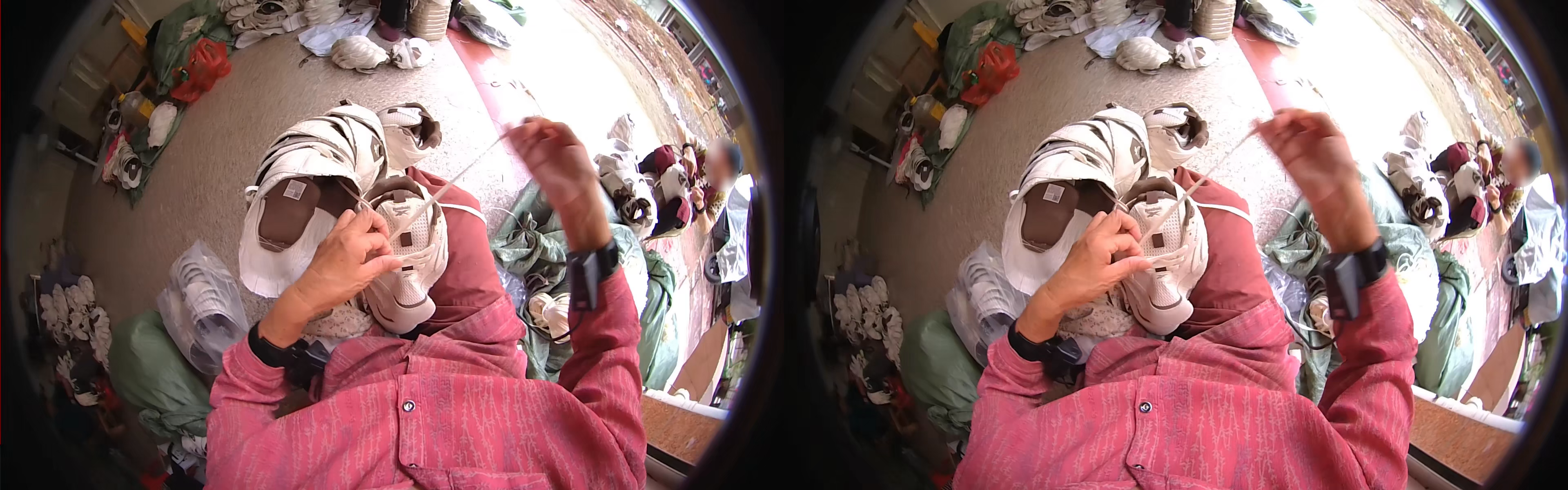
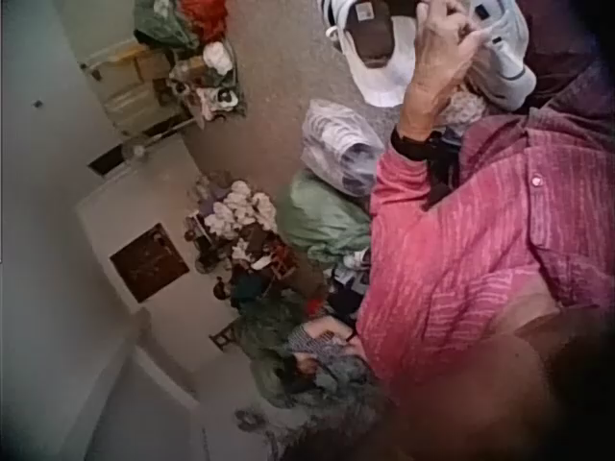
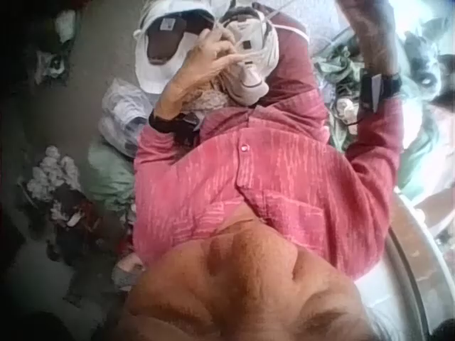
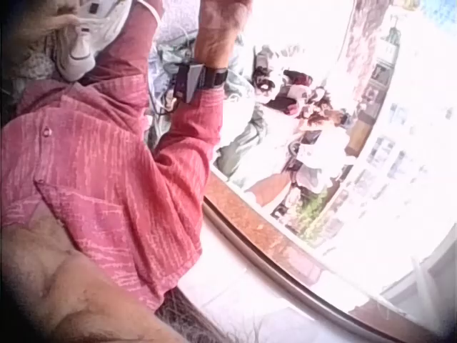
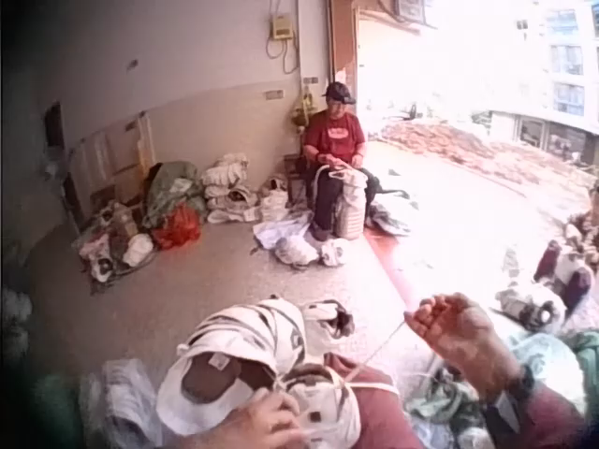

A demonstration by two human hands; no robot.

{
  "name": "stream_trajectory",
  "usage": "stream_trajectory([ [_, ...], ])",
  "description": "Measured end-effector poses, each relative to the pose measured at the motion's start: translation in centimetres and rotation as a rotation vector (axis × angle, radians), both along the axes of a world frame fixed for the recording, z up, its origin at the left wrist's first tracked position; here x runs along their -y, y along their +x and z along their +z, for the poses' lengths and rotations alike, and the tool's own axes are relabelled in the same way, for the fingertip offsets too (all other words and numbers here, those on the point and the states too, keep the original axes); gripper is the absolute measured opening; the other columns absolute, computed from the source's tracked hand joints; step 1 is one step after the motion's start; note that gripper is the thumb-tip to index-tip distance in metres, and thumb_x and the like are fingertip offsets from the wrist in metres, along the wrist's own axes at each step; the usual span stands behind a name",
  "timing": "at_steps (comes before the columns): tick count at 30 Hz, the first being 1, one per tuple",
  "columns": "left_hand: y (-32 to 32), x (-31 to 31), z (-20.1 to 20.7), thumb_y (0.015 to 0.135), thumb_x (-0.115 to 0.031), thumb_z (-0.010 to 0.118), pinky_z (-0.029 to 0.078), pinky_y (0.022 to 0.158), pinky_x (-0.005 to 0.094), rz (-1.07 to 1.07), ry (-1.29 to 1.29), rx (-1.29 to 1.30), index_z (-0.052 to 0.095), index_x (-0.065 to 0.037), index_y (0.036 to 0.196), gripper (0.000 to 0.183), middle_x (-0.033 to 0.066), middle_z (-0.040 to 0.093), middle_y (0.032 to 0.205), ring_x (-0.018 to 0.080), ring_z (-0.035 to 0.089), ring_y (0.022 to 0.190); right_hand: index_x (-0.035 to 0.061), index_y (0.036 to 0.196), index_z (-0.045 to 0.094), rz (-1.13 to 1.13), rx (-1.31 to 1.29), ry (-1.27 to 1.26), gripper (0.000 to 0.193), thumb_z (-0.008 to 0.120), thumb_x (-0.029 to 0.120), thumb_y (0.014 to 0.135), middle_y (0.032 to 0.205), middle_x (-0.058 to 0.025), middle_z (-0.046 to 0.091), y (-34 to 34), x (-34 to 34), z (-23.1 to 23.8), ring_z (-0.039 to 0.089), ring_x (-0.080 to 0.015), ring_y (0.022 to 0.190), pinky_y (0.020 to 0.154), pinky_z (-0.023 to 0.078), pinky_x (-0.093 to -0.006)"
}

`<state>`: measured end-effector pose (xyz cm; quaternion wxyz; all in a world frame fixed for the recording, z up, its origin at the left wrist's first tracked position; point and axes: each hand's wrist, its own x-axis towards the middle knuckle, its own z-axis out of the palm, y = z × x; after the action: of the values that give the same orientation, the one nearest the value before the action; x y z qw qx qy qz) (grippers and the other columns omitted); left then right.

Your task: The recorder is lacing and organizing shoe uppers while sitting on the floor in a production area.

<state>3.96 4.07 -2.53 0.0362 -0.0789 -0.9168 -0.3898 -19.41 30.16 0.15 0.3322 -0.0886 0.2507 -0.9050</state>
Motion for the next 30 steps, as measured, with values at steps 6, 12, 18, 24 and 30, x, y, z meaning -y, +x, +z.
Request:
stream_trajectory([
  [6, -0.2, 1.8, 0.3, 0.076, -0.02, 0.079, 0.039, 0.09, 0.0327, -0.143, 0.076, 0.008, 0.069, -0.007, 0.085, 0.019, 0.0025, 0.058, 0.106, 0.0207, 0.051, 0.101, -0.0155, 0.098, 0.049, -0.308, 0.382, -0.227, 0.014, 0.046, -0.009, 0.086, 0.08, -0.013, 0.049, -7.7, -13.5, 4.9, 0.049, -0.0233, 0.075, 0.084, 0.047, -0.0405],
  [12, -1.2, 1.3, -0.6, 0.075, -0.015, 0.077, 0.037, 0.088, 0.0308, -0.037, 0.222, 0.014, 0.066, -0.011, 0.106, 0.033, -0.0003, 0.062, 0.092, 0.0163, 0.056, 0.083, -0.0015, 0.083, 0.042, -0.524, 0.2, -0.183, 0.006, 0.045, -0.005, 0.086, 0.074, -0.0087, 0.04, -5.2, -20.9, 7.8, 0.043, -0.0206, 0.069, 0.073, 0.042, -0.0375],
  [18, -1.3, 0.0, -0.5, 0.081, -0.019, 0.073, 0.034, 0.086, 0.0326, -0.054, -0.111, -0.146, 0.068, -0.012, 0.094, 0.016, -0.0005, 0.062, 0.092, 0.0155, 0.056, 0.082, 0.0041, 0.089, 0.047, -0.412, -0.417, -0.018, 0.011, 0.047, 0.01, 0.098, 0.085, -0.0098, 0.047, 4.8, -14.0, 14.0, 0.047, -0.018, 0.075, 0.074, 0.041, -0.0333],
  [24, -0.3, -0.4, 0.0, 0.089, -0.02, 0.067, 0.039, 0.087, 0.033, -0.093, 0.068, -0.372, 0.066, -0.007, 0.091, 0.012, 0.0037, 0.059, 0.097, 0.017, 0.056, 0.089, 0.0069, 0.09, 0.045, -0.251, -0.805, 0.406, 0.028, 0.051, 0.033, 0.099, 0.091, -0.0111, 0.05, 12.0, -8.9, 15.7, 0.052, -0.0198, 0.068, 0.057, 0.047, -0.0336],
  [30, 7.2, 4.2, 1.8, 0.101, -0.034, 0.052, 0.047, 0.079, 0.0268, 0.252, 0.683, -0.253, 0.063, -0.006, 0.096, 0.03, 0.0056, 0.064, 0.096, 0.0128, 0.058, 0.087, -0.0086, 0.092, 0.06, 0.522, -0.5, -0.26, 0.02, 0.07, 0.006, 0.082, 0.09, -0.0223, 0.059, 18.0, -1.6, 12.6, 0.065, -0.0345, 0.077, 0.069, 0.057, -0.0409],
])
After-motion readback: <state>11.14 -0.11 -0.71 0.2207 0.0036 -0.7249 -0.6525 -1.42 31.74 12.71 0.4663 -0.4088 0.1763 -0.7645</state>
